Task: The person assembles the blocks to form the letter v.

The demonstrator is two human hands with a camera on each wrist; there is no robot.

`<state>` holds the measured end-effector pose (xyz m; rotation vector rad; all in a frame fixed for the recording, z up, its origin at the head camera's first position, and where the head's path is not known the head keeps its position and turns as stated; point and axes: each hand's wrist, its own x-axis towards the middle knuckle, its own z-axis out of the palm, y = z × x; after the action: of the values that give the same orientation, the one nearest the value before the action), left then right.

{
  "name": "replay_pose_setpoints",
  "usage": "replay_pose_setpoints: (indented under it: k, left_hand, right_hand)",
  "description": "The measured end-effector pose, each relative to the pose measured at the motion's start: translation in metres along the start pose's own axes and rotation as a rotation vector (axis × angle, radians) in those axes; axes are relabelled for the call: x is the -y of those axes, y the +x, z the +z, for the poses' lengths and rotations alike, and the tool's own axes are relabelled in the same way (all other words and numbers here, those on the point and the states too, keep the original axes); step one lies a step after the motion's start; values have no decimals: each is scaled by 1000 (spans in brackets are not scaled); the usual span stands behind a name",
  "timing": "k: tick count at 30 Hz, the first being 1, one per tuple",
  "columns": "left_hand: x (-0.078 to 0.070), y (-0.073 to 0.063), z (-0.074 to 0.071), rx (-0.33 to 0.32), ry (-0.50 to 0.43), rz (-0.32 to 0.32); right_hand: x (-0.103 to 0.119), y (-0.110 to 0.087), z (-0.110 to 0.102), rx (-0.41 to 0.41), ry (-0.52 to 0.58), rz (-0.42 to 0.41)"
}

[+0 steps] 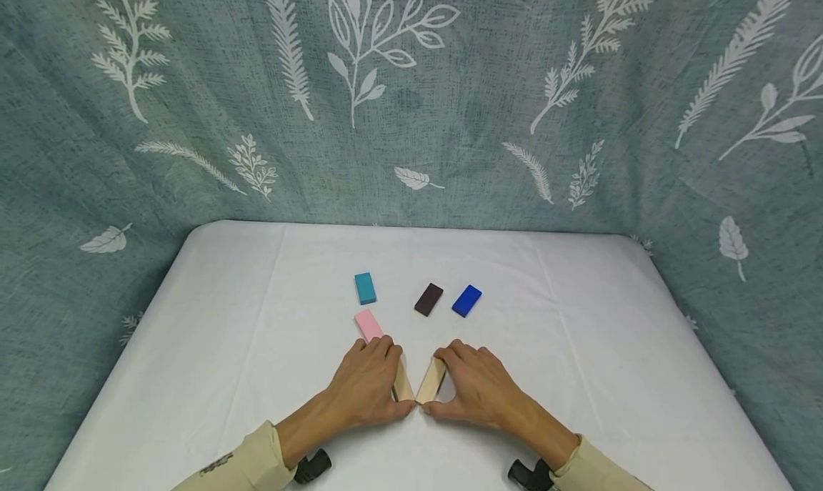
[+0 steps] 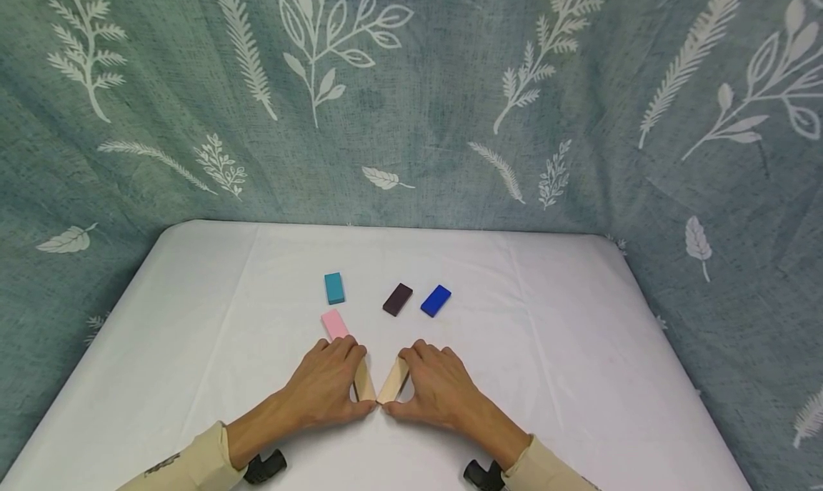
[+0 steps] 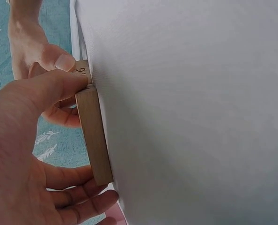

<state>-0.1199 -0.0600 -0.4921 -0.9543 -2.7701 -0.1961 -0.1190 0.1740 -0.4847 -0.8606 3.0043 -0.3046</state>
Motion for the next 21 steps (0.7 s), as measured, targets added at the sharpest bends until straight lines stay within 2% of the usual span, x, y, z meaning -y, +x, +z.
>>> replay_pose_setpoints:
  k: [21]
  left_hand:
    - [0, 0, 2, 2, 2, 2]
  right_hand:
    - [0, -1, -1, 4, 15, -4]
